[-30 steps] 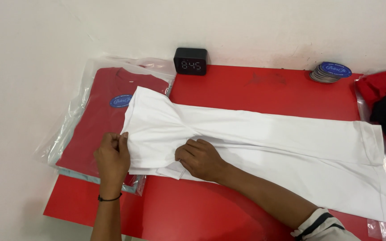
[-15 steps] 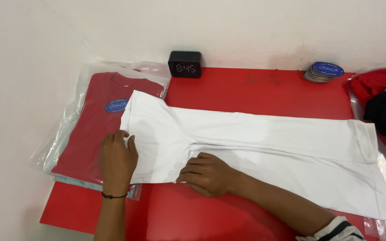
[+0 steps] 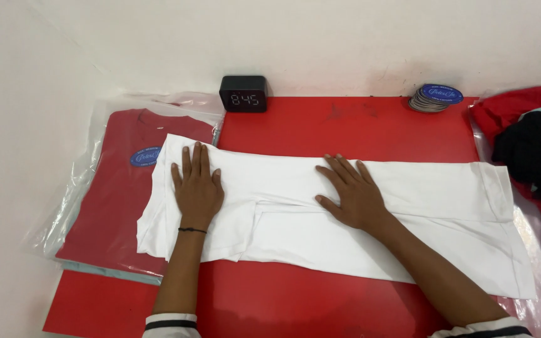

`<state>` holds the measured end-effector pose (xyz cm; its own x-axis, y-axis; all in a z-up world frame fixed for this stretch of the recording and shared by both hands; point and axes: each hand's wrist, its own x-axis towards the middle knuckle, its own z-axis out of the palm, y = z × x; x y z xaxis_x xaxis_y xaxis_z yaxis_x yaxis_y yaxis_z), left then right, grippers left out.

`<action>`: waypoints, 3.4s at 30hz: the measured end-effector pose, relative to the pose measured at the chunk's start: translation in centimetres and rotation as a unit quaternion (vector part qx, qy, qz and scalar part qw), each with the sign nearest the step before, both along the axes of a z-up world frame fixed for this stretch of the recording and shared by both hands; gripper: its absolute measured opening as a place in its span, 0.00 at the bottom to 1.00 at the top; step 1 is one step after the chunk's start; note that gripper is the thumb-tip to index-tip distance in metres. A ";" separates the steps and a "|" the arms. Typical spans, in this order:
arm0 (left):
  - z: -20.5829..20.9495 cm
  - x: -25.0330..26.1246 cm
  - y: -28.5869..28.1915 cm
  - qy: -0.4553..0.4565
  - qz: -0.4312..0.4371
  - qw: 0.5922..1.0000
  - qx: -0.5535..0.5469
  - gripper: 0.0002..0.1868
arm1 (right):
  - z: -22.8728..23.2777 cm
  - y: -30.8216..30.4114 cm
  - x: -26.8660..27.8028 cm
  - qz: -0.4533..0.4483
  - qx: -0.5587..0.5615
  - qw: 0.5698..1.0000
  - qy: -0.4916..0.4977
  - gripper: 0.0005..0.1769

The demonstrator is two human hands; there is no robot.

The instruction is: Folding a white t-shirt and placing it into a clear plastic packaging bag on a red table.

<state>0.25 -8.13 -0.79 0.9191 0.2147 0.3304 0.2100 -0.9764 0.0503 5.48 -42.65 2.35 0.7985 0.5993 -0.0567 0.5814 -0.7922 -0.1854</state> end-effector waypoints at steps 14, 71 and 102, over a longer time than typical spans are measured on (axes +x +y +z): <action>-1.0 -0.2 1.3 -0.021 0.049 0.998 -0.029 0.40 | -2.7 -14.4 2.4 -0.123 -0.091 0.987 -0.040 0.45; 1.1 -0.7 -1.8 0.019 -0.082 0.995 -0.051 0.34 | -2.7 -1.3 0.1 0.138 0.103 0.970 -0.171 0.25; 2.7 -6.4 5.2 0.010 -0.039 0.998 -0.056 0.26 | 0.4 4.1 -2.5 0.205 0.183 0.959 -0.071 0.23</action>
<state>-6.12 -2.94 1.96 0.9406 0.1777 0.2894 0.1367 -0.9782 0.1564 3.02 -38.56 2.78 0.4760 0.8232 0.3094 0.8698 -0.3888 -0.3038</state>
